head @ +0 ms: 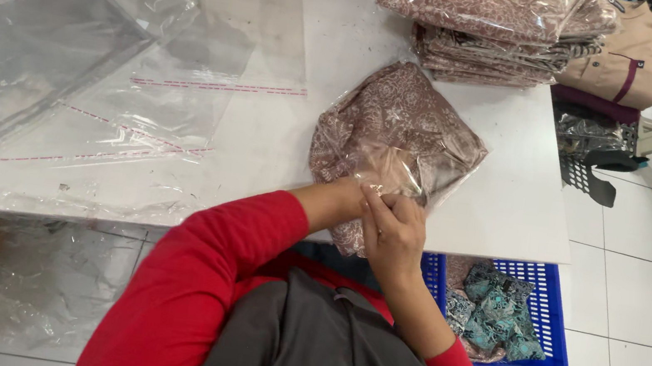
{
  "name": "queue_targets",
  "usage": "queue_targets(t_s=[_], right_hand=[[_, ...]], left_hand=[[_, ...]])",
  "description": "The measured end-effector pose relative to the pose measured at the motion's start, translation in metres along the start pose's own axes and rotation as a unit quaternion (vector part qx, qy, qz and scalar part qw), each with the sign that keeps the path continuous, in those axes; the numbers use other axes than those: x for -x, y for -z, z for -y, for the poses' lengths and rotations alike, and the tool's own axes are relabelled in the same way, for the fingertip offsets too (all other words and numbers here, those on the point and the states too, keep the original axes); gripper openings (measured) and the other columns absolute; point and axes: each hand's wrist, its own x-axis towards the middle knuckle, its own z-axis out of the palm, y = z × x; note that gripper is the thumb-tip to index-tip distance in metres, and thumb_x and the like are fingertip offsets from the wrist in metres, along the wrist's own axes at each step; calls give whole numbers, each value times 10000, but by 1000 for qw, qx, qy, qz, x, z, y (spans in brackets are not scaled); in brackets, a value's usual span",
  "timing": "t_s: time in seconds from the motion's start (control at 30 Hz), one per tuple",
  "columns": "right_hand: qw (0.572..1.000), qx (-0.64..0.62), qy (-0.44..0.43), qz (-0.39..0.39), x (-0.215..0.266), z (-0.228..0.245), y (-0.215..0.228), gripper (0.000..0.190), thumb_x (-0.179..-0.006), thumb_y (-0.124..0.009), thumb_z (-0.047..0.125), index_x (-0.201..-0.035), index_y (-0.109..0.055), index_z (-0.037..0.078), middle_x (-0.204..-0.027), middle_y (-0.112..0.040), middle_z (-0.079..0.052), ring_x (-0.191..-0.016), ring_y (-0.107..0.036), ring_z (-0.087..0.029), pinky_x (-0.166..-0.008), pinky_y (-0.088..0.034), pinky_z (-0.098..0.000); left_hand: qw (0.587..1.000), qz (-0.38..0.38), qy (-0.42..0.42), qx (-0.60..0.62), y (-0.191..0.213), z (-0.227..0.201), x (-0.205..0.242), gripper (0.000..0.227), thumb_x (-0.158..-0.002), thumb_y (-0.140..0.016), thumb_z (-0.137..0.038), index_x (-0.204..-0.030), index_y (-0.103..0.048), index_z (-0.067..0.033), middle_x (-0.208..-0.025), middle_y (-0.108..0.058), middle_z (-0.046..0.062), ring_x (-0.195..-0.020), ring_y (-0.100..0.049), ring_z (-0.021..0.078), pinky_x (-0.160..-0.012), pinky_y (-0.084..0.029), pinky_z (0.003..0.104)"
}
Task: The person folds patterned fabric items and places them into clear plastic bags on a white table. The person then stacks the packaged items and places them into a blue basket. The person repeats this process for multiple items.
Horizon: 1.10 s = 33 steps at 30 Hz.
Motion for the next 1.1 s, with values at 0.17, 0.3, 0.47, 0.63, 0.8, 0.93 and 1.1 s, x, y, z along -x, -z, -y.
queue_targets(t_s=[0.17, 0.3, 0.47, 0.63, 0.8, 0.93, 1.1], right_hand=[[999, -23, -12, 25, 5, 4, 0, 307, -887, -760, 80, -1194, -770, 87, -874, -635, -70, -805, -604, -267, -742, -451, -409], [999, -31, 3, 7, 7, 2, 4, 306, -888, -758, 98, -1194, -750, 100, -924, -650, -60, -851, -615, -263, -787, -467, -401], [998, -56, -4, -15, 10, -4, 8, 306, -890, -762, 108, -1196, -748, 106, -941, -653, -60, -872, -624, -261, -802, -468, -396], [996, -89, 6, -18, 13, -12, 8, 328, -866, -765, 88, -1193, -740, 106, -944, -653, -62, -864, -613, -272, -812, -458, -408], [992, -124, 19, -23, 18, -16, 16, 364, -879, -751, 61, -1240, -725, 103, -930, -633, -51, -861, -607, -258, -821, -468, -398], [991, -133, 25, -23, 18, -15, 25, 361, -872, -752, 42, -1227, -729, 101, -894, -621, -48, -820, -578, -255, -788, -457, -394], [990, -133, 5, -39, 28, -13, 30, 354, -884, -750, 30, -1230, -742, 103, -875, -619, -34, -791, -564, -235, -755, -457, -380]], left_hand=[[990, 62, 120, -50, -57, 12, -31, 448, -813, -658, -289, -1118, -660, 40, -1326, -542, 303, -1245, -533, 404, -1058, -407, 561], [989, 96, 104, -40, -63, 17, -34, 455, -827, -639, -291, -1158, -626, 20, -1355, -500, 297, -1270, -487, 400, -1070, -374, 562], [989, 142, 46, 16, -49, 3, -56, 467, -845, -615, -294, -1209, -583, -4, -1391, -449, 290, -1300, -430, 394, -1085, -334, 563], [982, 185, 2, 49, -46, -15, -77, 482, -862, -591, -296, -1260, -541, -28, -1427, -397, 283, -1331, -372, 388, -1100, -293, 565], [979, 195, 0, 53, -52, -28, -79, 501, -879, -567, -298, -1310, -498, -53, -1463, -345, 275, -1362, -315, 383, -1114, -252, 566], [978, 199, -2, 57, -58, -41, -88, 518, -893, -548, -300, -1351, -464, -72, -1492, -304, 270, -1386, -269, 378, -1126, -220, 567], [977, 198, -17, 70, -66, -61, -105, 542, -911, -523, -302, -1402, -422, -96, -1528, -252, 262, -1417, -211, 372, -1141, -179, 569]])
